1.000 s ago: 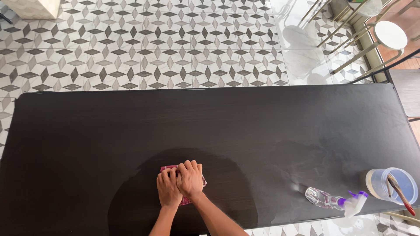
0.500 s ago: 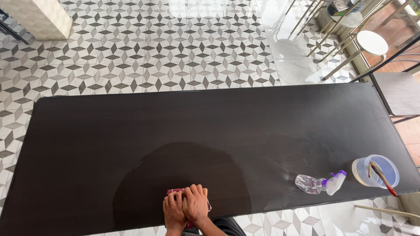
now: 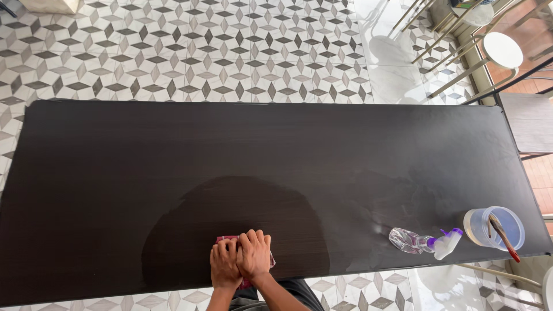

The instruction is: The person wipes a black table surface with a red cloth, then uses brushes to apply a liquid from a plastic container to a glass pane placed on the table, and finishes by wiping the pane with the cloth.

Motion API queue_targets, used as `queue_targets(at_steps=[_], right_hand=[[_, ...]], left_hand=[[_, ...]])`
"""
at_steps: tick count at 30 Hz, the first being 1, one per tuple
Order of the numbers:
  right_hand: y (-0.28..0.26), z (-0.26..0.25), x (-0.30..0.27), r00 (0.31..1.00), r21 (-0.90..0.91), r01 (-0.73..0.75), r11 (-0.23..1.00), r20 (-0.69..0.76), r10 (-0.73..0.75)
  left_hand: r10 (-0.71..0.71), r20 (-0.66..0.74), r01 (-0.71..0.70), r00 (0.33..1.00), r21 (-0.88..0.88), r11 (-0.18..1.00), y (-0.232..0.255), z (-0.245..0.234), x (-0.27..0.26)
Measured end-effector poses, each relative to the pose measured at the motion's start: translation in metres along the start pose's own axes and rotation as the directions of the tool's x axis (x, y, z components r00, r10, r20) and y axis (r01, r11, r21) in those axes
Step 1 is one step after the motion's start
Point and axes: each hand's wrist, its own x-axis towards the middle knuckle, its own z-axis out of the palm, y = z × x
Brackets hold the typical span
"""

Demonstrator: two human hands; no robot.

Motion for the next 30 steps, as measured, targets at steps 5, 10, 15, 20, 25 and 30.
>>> queue_targets(at_steps=[5, 10, 15, 20, 25, 30], right_hand=[[0.0, 0.011, 0.029, 0.999, 0.006, 0.003, 1.0, -0.037, -0.003], [-0.002, 0.02, 0.067, 0.997, 0.024, 0.028, 0.999, -0.077, -0.026], [-0.004, 0.031, 0.106, 0.995, 0.03, 0.011, 0.999, -0.1, -0.007], [-0.003, 0.039, 0.135, 0.995, 0.023, -0.018, 1.0, -0.098, 0.02], [-0.004, 0.037, 0.134, 0.995, 0.045, -0.002, 0.999, -0.096, 0.006], [-0.003, 0.027, 0.106, 0.995, 0.077, 0.037, 0.996, -0.1, -0.029]], left_hand=[[0.032, -0.095, -0.028, 0.995, 0.035, 0.999, -0.009, 0.0, 0.031], [0.03, -0.158, -0.024, 0.987, 0.041, 0.999, -0.017, -0.008, 0.067], [0.064, -0.203, -0.044, 0.977, 0.104, 0.994, -0.028, -0.014, 0.108], [0.045, -0.229, -0.035, 0.972, 0.05, 0.998, -0.034, -0.016, 0.139], [0.033, -0.248, -0.016, 0.968, 0.072, 0.997, -0.032, -0.018, 0.136], [-0.014, -0.221, 0.038, 0.975, 0.102, 0.994, -0.024, -0.013, 0.106]])
